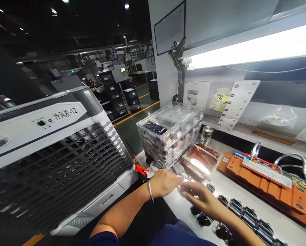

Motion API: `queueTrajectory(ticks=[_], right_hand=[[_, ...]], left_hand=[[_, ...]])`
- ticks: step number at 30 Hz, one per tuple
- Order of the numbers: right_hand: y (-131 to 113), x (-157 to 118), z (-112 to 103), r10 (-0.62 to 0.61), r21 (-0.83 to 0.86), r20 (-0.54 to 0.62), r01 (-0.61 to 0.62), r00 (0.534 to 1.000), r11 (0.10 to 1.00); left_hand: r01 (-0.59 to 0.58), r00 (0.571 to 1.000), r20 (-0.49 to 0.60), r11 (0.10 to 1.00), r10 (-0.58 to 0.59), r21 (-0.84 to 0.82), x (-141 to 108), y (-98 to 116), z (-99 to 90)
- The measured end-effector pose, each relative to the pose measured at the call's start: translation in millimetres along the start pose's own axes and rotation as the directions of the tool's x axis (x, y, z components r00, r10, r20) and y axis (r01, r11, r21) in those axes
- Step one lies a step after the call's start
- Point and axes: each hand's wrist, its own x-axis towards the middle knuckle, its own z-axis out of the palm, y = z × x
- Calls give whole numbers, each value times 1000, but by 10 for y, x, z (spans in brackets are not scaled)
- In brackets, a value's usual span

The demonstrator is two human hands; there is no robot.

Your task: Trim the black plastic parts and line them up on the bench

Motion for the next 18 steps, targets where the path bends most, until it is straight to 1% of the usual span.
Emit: queueTrajectory(ticks=[1,2,5,6,7,9,11,12,13,15,17,18], right_hand=[[-5,-6,19,4,18,19,-4,1000,1000],[-10,-8,35,8,37,33,-9,999,999],[-29,-2,72,3,101,99,-13,995,995],[-34,0,88,-7,112,124,-7,992,994],[-36,-2,108,-17,113,144,0,989,994],[-26,-14,165,-27,107,163,10,986,994],[-3,-33,235,-30,112,160,12,987,994],[10,-43,269,-31,124,160,11,987,992],[21,-52,301,-31,140,159,8,987,990],[38,-67,349,-30,171,157,2,987,985],[52,-79,380,-26,197,162,-7,986,980],[60,-84,392,-26,206,166,-9,986,979]], left_hand=[[26,999,-24,1000,-26,-4,-57,14,-1],[10,999,-40,999,-12,-43,-114,23,-7],[-154,988,-53,969,147,-195,-282,38,-39],[-173,985,-48,963,167,-205,-332,49,-44],[-152,988,-38,971,148,-187,-377,66,-41],[-20,1000,-23,996,18,-88,-456,113,-17],[128,991,-28,991,-127,31,-525,161,23],[174,984,-47,983,-172,57,-560,175,42],[196,979,-67,980,-192,47,-596,180,58],[178,980,-78,982,-183,-66,-667,160,76],[140,988,-41,972,-150,-188,-728,112,83],[141,989,-15,966,-147,-218,-751,88,87]])
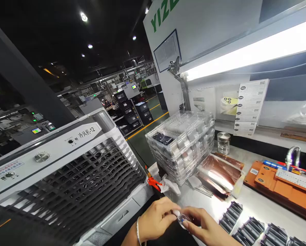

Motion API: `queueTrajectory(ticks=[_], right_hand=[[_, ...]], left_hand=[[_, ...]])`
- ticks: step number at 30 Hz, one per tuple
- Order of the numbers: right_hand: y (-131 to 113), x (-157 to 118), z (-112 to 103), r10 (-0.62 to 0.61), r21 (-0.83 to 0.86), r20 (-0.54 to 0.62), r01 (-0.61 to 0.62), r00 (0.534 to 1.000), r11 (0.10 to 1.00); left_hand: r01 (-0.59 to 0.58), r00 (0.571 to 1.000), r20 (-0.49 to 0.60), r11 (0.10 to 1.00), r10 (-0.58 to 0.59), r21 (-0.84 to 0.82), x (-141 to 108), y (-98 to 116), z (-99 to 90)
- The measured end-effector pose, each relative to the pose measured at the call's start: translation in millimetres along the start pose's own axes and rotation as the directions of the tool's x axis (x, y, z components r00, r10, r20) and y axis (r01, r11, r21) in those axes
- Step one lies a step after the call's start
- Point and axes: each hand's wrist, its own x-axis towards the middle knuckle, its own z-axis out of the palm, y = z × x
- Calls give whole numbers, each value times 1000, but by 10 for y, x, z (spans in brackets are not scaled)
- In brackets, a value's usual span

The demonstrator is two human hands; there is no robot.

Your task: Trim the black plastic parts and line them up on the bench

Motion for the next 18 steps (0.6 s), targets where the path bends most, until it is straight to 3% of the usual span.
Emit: queueTrajectory(ticks=[3,10,14,18], right_hand=[[34,-1,31,-10,0,17,10,1000,1000],[57,49,58,-15,20,31,14,999,1000],[64,73,15,-11,60,40,8,999,998],[96,75,-50,1,67,27,-3,1000,998]], left_hand=[[53,999,1,998,-53,39,-26,-59,29],[163,983,-127,945,-131,284,52,-122,259],[143,976,-184,982,-120,121,85,-136,283],[78,993,-76,986,-89,-144,108,-136,223]])
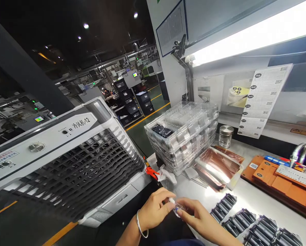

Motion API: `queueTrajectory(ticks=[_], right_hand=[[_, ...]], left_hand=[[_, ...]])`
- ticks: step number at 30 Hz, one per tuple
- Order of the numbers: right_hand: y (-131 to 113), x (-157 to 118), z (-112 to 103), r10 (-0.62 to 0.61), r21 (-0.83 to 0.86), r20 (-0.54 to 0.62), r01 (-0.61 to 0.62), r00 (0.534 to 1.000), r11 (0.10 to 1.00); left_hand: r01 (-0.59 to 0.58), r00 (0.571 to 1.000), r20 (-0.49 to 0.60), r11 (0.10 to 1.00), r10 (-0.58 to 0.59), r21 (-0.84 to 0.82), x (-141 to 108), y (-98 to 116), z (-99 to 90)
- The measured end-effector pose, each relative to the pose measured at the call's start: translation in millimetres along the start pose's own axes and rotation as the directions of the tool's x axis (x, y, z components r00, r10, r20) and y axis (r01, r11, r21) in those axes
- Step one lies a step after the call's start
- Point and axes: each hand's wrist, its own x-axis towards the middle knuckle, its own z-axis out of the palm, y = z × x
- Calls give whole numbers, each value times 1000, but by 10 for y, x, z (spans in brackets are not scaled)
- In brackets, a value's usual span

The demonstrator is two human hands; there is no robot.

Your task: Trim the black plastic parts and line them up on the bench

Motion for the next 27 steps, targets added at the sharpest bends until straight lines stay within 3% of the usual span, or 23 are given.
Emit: queueTrajectory(ticks=[4,9,13,19,24,27], right_hand=[[73,-2,-31,7,14,10,-7,1000,1000],[170,20,-20,25,47,28,-26,999,999],[211,64,-10,20,57,26,-22,999,998],[233,128,-59,70,-21,8,-69,998,997],[118,205,-189,36,-43,-100,-40,994,998],[-174,290,-275,-37,-18,-74,35,997,999]], left_hand=[[40,996,85,999,-40,-2,58,-28,-11],[37,998,32,973,-46,230,113,-87,99],[107,994,-59,951,-94,290,144,-161,209],[230,927,-323,970,-193,81,206,-329,184],[256,898,-349,963,-267,-79,163,-435,194],[257,898,-328,955,-293,-150,135,-515,254]])
